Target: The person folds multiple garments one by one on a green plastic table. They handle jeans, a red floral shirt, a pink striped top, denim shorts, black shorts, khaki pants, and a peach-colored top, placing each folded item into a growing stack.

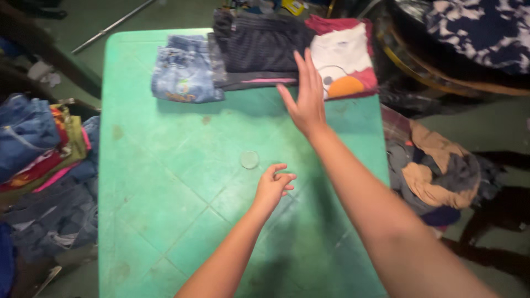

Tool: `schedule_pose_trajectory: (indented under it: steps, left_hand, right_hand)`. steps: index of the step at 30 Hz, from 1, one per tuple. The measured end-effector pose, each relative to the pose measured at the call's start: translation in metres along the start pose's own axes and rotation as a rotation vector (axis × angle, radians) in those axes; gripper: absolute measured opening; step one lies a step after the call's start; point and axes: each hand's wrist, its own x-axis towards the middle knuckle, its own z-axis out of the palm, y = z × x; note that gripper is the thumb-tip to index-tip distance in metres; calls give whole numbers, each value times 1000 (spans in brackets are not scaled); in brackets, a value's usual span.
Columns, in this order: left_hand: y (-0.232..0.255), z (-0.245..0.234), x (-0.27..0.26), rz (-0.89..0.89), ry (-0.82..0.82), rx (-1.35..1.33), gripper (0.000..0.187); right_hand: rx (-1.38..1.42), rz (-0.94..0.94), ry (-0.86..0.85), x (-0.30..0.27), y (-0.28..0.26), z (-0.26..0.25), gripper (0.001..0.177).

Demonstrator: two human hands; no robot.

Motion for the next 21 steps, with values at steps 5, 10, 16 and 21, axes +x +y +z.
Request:
schedule_pose_trajectory:
  steps: [5, 10, 16, 21]
  left_hand:
    - [-23, 58, -9, 28, -81, 9, 45]
    - [-65, 178, -5, 24, -202, -27, 49]
    - [-155, 398, 46, 34, 96, 25, 80]
    - [-213, 485, 138, -40, 620, 186, 85]
  right_hand:
    - [-13, 149, 155, -115, 21, -92, 56]
    - [-107, 404, 219, -210, 143, -187, 35]
    - [-79, 415, -306, -278, 334, -205, 30]
    - [-190, 104, -635, -293, 414, -159, 44]
